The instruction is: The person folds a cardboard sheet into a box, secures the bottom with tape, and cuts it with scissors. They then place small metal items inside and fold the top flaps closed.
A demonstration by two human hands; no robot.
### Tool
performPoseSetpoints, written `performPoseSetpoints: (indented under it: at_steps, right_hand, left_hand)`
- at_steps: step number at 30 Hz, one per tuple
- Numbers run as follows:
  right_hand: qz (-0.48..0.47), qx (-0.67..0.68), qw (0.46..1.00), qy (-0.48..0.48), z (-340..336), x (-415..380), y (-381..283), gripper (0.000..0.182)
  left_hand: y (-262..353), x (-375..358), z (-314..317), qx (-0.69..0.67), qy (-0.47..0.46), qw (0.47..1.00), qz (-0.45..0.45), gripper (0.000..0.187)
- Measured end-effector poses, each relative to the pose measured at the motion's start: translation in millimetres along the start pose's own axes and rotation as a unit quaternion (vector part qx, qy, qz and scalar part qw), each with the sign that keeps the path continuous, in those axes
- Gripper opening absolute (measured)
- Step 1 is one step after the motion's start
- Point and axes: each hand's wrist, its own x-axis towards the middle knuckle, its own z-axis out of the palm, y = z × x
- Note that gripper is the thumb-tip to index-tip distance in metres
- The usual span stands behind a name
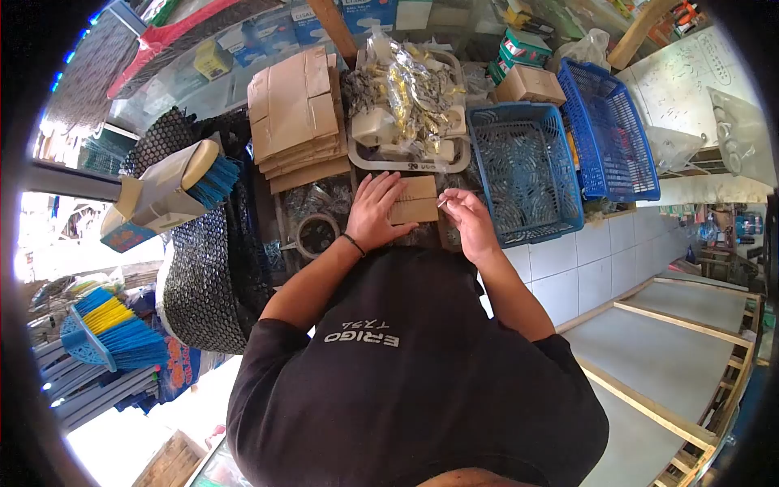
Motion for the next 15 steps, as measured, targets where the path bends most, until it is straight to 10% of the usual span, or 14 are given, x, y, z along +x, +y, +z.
performPoseSetpoints:
  at_steps: [15]
  right_hand:
    - [0.015,-0.046,0.997,0.066,-6.5,5.7,3.7,0.016]
  left_hand:
    - [6.1,10.4,-7.9,0.042,-0.049,0.998,-0.01,0.057]
